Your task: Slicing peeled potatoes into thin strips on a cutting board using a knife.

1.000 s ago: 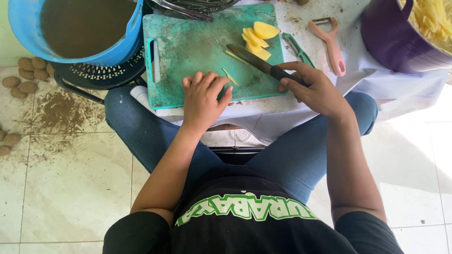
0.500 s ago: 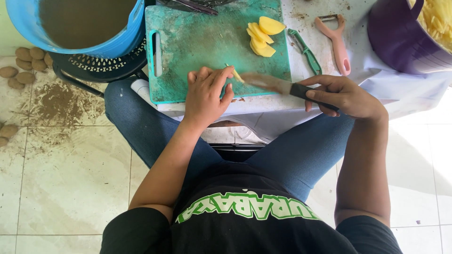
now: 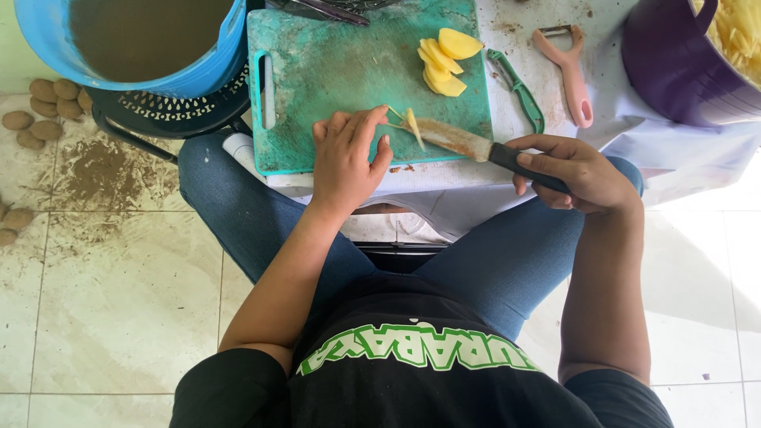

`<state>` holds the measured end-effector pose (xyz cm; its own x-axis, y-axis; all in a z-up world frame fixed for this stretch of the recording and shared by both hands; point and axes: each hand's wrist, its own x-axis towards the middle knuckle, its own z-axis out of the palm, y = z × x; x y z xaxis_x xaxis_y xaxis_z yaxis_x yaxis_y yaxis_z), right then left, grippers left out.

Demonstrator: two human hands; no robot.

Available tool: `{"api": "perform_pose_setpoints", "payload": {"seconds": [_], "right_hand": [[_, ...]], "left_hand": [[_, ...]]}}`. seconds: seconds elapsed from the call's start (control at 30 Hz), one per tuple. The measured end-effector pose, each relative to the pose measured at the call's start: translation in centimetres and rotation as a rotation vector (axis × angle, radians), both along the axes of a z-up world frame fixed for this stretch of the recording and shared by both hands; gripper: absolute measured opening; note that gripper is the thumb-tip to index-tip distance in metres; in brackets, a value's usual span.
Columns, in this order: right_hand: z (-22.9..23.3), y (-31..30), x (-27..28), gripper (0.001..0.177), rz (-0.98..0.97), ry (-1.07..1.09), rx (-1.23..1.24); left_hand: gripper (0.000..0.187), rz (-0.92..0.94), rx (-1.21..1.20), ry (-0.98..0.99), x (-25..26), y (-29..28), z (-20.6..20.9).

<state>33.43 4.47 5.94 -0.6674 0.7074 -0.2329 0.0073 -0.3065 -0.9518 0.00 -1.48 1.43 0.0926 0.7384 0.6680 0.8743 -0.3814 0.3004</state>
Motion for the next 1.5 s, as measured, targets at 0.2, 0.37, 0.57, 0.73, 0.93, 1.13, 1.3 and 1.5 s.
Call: {"api": "perform_pose_setpoints", "payload": {"seconds": [0.2,0.37,0.57,0.73,0.93,1.13,1.3,1.5], "right_hand": [[0.8,-0.1,-0.1,0.035,-0.102,-0.137,0.053],[0.7,0.6,-0.4,0.033,-0.020,-0.157,0.067],[0.6,0.8,-1.2,0.034,0.025,-0.147,0.063],[0.2,0.6,-1.8,0.033,0.008,-0.116,0.018],[-0.4,0.2,-2.7,0.035,-0.010,0.035,0.151],[-0.9,-0.3,0.1,0.031,-0.146,0.203,0.098],[2.8,-1.8,4.3,0.037,-0.766,0.239,0.137],[1.4,-0.5,13.4,0.041,-1.076,-0.632,1.095]], "left_hand": [[0.041,-0.010,0.011,0.041,0.0,0.0,-0.1],[0.043,-0.040,-0.006,0.050,-0.2,0.2,-0.4],[0.046,-0.050,-0.032,0.060,-0.2,0.1,-0.4],[0.048,-0.054,-0.030,0.069,-0.2,0.3,-0.8],[0.047,-0.070,0.097,-0.067,-0.5,0.5,-1.2],[0.044,0.026,0.198,-0.192,-0.4,0.5,-1.3],[0.044,0.048,0.086,-0.129,0.0,-0.3,-0.5],[0.044,0.053,0.099,-0.106,0.1,-0.3,-0.4]]}}
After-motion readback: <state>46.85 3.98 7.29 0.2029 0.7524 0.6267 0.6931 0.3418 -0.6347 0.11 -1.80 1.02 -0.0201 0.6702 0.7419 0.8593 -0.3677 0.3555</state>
